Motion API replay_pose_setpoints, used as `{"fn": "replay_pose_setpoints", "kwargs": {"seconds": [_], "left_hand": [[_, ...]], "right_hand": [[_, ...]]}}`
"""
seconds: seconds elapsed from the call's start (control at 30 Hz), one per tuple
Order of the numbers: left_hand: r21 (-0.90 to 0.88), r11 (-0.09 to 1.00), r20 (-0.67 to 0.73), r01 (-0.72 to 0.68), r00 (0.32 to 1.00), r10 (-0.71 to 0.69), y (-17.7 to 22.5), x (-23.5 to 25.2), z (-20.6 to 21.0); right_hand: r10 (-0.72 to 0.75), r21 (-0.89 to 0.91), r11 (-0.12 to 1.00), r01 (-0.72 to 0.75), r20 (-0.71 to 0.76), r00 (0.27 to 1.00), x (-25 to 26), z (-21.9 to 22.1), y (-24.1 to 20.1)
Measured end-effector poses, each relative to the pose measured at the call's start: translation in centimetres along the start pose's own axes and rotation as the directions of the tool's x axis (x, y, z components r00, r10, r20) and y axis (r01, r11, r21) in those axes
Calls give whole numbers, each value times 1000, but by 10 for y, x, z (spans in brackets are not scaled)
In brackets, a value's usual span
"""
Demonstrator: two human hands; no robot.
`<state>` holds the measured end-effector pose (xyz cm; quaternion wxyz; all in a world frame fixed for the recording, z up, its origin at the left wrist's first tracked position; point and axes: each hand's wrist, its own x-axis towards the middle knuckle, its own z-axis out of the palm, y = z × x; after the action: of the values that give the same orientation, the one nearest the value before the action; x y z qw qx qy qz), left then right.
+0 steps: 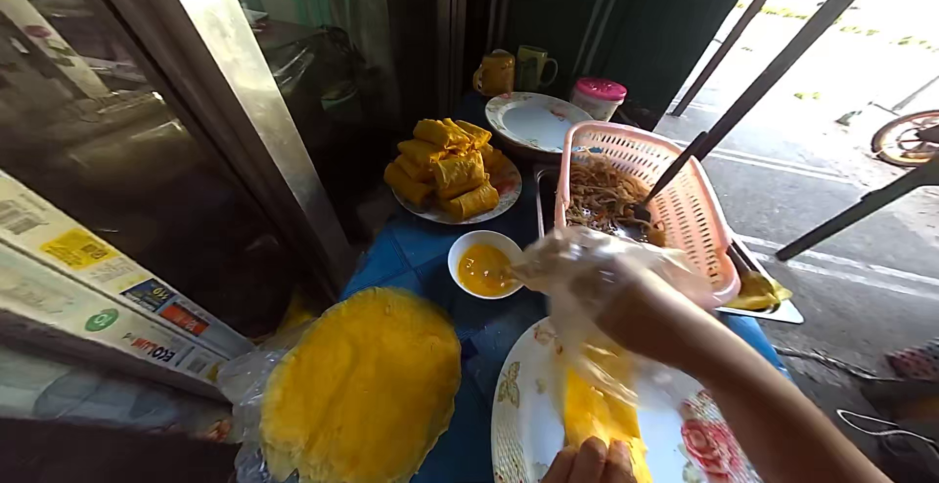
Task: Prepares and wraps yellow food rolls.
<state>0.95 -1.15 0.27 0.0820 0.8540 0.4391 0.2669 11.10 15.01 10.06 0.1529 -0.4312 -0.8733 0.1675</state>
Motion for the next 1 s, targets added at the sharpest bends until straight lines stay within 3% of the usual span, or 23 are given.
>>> {"fn": "replay_pose_setpoints", "kwargs": {"seconds": [0.1, 0.2, 0.3, 0.37, 0.43, 0.57, 0.67, 0.73, 0.8, 0.9, 1.0], "left_hand": [[-4, 1000, 3, 0, 1000, 0, 0, 0, -1], [0, 1000, -21, -5, 1000, 5, 0, 0, -3], [27, 1000, -75, 5, 997, -3, 1, -2, -2], [32, 999, -77, 17, 997, -15, 1, -2, -2], [14, 1000, -68, 22, 997, -21, 1, -2, -2], [8, 1000, -25, 14, 1000, -14, 0, -2, -4], [15, 1000, -8, -4, 1000, 4, -2, -1, -4], [19, 1000, 1, -2, 1000, 2, -2, 0, -6], [15, 1000, -23, 2, 1000, -2, -1, -1, -6], [6, 1000, -43, 11, 999, -10, 0, -1, -6], [12, 1000, -34, 7, 999, -7, 0, -1, -6]], "right_hand": [[98, 291, 948, -125, 104, 990, -53, 1, 33], [-13, 431, 901, -47, 135, 991, -86, 18, 44], [-115, 285, 955, 80, 110, 987, -99, 35, 40], [-167, 62, 985, 162, 89, 982, -113, 40, 44], [-107, -81, 989, 120, 147, 983, -130, 41, 51], [11, -119, 993, 14, 204, 979, -147, 39, 65], [84, -142, 987, -70, 91, 992, -140, 27, 60], [19, -104, 994, -12, 61, 998, -130, 21, 49], [-108, -98, 988, 121, 121, 987, -124, 28, 41], [-83, -97, 990, 103, 190, 978, -129, 51, 56], [-50, -162, 984, 75, 153, 987, -135, 48, 68]]}}
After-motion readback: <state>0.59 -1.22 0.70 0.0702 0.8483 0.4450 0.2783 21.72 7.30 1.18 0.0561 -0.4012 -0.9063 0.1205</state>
